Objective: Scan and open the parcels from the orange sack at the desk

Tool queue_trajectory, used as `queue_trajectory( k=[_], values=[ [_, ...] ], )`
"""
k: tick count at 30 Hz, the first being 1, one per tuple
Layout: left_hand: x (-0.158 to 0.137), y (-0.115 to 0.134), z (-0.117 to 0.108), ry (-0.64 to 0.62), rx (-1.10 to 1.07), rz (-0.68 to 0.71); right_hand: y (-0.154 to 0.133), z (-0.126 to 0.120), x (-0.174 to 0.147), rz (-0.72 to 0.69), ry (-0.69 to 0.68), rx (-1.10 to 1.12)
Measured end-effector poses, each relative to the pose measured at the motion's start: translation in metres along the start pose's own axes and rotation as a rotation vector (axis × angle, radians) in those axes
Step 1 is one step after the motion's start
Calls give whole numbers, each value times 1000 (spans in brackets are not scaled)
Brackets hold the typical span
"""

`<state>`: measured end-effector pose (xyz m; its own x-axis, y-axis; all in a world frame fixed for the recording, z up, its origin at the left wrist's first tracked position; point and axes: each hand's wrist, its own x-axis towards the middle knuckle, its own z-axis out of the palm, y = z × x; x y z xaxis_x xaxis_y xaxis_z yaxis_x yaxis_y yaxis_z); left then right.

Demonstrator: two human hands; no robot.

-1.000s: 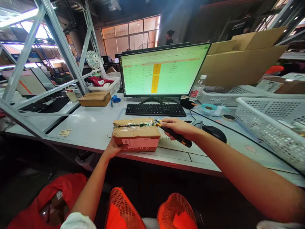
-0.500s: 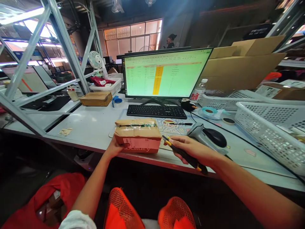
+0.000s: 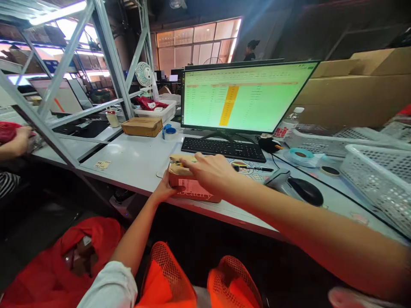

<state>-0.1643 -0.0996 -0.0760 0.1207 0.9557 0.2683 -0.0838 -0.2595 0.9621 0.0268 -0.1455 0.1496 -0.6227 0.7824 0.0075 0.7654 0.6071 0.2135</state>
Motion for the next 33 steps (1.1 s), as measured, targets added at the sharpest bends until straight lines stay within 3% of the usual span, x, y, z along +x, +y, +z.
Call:
queue_trajectory(
  k=[3,6,9,13,16,19,22,26,28,30,33],
  values=[
    [2,0,-2,-18,44,37,-31,3,22,-43,5,-148],
    [5,-2,-3,8,74,43,-30,14,25,-1,11,-228],
    [7,-4,-5,25,86,34,1,22,5,106,-21,-267],
    [5,-6,-4,46,96,22,68,42,-46,361,-109,-291],
    [0,-8,-1,46,88,43,112,75,-84,529,-210,-244],
    [-4,-7,-4,14,105,68,129,123,-107,544,-251,-159],
    [-5,10,-17,3,195,133,124,175,-112,513,-133,-90],
    [4,75,-28,51,478,314,117,216,-99,503,-7,17],
    [17,114,-22,-6,667,370,116,212,-89,475,110,103],
    [34,145,-9,-105,839,377,112,190,-78,409,361,230],
    [60,163,13,-298,1039,261,89,145,-59,211,744,399]
  ],
)
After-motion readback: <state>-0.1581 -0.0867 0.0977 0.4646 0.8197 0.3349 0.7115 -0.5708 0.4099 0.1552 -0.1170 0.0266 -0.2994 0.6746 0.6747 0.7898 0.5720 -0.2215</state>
